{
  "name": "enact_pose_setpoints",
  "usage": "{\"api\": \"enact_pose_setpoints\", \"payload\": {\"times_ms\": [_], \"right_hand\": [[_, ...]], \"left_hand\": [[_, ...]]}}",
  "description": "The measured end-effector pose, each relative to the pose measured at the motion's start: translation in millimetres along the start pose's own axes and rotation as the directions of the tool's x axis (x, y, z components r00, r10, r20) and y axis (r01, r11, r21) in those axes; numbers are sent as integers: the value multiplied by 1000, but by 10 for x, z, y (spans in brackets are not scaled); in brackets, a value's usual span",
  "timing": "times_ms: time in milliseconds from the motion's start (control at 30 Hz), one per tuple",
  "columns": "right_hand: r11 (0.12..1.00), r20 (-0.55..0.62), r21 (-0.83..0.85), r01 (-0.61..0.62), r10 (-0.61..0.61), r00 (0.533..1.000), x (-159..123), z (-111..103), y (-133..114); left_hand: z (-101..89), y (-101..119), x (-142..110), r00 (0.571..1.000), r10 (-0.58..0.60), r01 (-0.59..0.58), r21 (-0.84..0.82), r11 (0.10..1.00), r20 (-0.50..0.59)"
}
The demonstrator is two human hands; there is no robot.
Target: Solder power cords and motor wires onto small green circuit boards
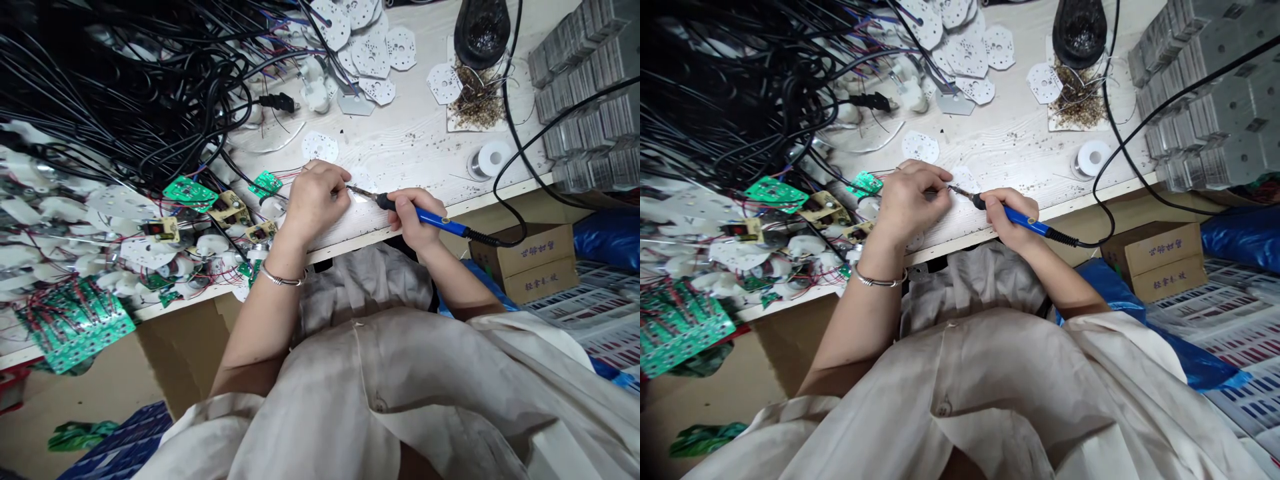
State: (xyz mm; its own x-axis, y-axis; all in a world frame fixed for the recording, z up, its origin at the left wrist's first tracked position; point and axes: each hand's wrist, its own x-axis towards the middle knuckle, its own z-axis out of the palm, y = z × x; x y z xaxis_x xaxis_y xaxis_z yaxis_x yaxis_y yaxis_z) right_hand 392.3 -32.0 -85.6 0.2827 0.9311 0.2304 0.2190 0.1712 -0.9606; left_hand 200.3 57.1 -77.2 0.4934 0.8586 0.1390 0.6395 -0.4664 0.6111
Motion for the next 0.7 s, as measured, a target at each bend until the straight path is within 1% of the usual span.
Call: {"api": "enact_pose_setpoints", "payload": {"times_ms": [100,300,467,700], "right_hand": [[1000,-11,3,6,-6,1000,5,-4,4],[999,22,-22,28,-27,999,5,-9,-9],[998,-1,-57,15,-15,1000,-3,-29,-18],[997,-3,-46,65,-65,998,-21,-36,15]], "left_hand": [[3,-6,-2,1000,-6,6,-6,1000,1],[0,-3,-4,1000,3,-3,-8,1000,4],[-6,2,-6,1000,14,-14,16,1000,1],[-15,17,-15,1000,23,-23,24,999,1]]}}
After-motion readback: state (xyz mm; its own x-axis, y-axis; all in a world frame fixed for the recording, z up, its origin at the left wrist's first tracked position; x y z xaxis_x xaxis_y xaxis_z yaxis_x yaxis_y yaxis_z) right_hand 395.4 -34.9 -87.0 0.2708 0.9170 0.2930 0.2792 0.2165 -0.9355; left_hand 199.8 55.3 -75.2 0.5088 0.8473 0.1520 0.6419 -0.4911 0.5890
